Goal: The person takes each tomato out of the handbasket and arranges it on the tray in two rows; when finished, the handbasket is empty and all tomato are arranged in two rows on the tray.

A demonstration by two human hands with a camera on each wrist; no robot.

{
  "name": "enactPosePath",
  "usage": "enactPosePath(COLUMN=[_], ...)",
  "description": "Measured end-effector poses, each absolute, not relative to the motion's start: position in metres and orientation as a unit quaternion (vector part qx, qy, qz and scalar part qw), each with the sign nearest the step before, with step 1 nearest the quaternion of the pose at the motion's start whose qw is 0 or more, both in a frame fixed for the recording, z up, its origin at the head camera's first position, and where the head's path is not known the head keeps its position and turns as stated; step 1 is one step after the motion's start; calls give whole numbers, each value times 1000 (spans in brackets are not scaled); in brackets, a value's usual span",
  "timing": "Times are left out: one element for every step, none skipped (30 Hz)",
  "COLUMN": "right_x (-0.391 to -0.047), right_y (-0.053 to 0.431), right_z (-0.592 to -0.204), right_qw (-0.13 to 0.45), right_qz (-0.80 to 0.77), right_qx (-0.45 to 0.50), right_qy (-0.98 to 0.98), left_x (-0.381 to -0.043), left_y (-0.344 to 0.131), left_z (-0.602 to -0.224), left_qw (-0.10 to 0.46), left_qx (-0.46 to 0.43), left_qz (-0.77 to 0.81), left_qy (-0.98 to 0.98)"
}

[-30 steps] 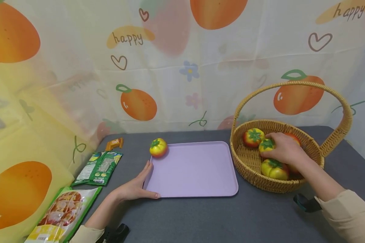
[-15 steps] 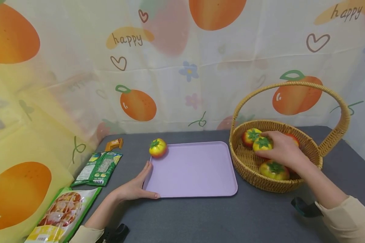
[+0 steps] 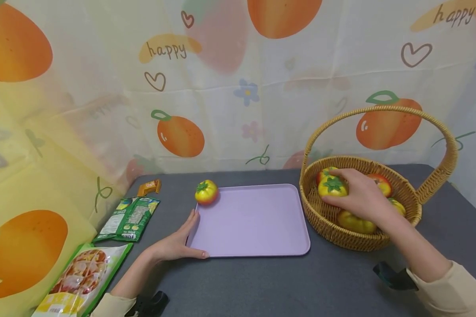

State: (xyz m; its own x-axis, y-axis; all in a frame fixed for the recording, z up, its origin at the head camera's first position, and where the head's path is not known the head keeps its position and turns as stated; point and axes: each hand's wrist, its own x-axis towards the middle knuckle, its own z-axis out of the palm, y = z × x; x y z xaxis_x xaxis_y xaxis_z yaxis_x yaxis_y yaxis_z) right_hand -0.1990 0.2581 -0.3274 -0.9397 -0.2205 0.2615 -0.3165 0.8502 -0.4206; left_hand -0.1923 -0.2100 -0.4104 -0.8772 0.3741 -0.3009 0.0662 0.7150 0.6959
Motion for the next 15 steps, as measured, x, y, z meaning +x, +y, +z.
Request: enactPosePath(right_x=[-198,-196,-195,-194,-192,-191,-190,-189,-188,-187,-186,-185,-184,-183,-183], right_y=[256,254,252,250,248,246,245,243,241,239,237,236,234,232,230], right_z=[-326,-324,-323,-322,-320,-319,-318,-318,-317,-317,-316,-316,-315,-315,-314], right_qw=[103,103,105,105,107,110,113,116,118,120,123,125,125,123,120], right_qz=[238,241,243,246,250,252,255,258,260,263,265,266,269,272,274], right_qx=[141,141,142,143,144,146,149,151,154,157,160,163,165,166,167], right_qy=[-956,-955,-954,-953,-952,-950,-949,-947,-946,-944,-943,-942,-941,-940,-940], left_x=[-192,-192,-192,-193,-193,-193,-193,-193,-193,-193,-192,-192,-192,-192,-192], left_y=[-210,-210,-211,-211,-211,-211,-211,-211,-211,-211,-211,-211,-211,-211,-211], left_z=[-410,-410,-410,-410,-410,-411,-411,-411,-411,-412,-412,-412,-412,-411,-411], left_qw=[216,215,215,214,214,214,214,213,213,214,214,214,214,214,214], left_qx=[123,124,124,126,126,127,128,128,128,129,129,128,128,128,128], left_qz=[357,357,357,358,358,358,358,359,360,360,361,361,361,362,362], left_qy=[900,900,900,900,900,900,900,900,899,899,899,899,898,898,898])
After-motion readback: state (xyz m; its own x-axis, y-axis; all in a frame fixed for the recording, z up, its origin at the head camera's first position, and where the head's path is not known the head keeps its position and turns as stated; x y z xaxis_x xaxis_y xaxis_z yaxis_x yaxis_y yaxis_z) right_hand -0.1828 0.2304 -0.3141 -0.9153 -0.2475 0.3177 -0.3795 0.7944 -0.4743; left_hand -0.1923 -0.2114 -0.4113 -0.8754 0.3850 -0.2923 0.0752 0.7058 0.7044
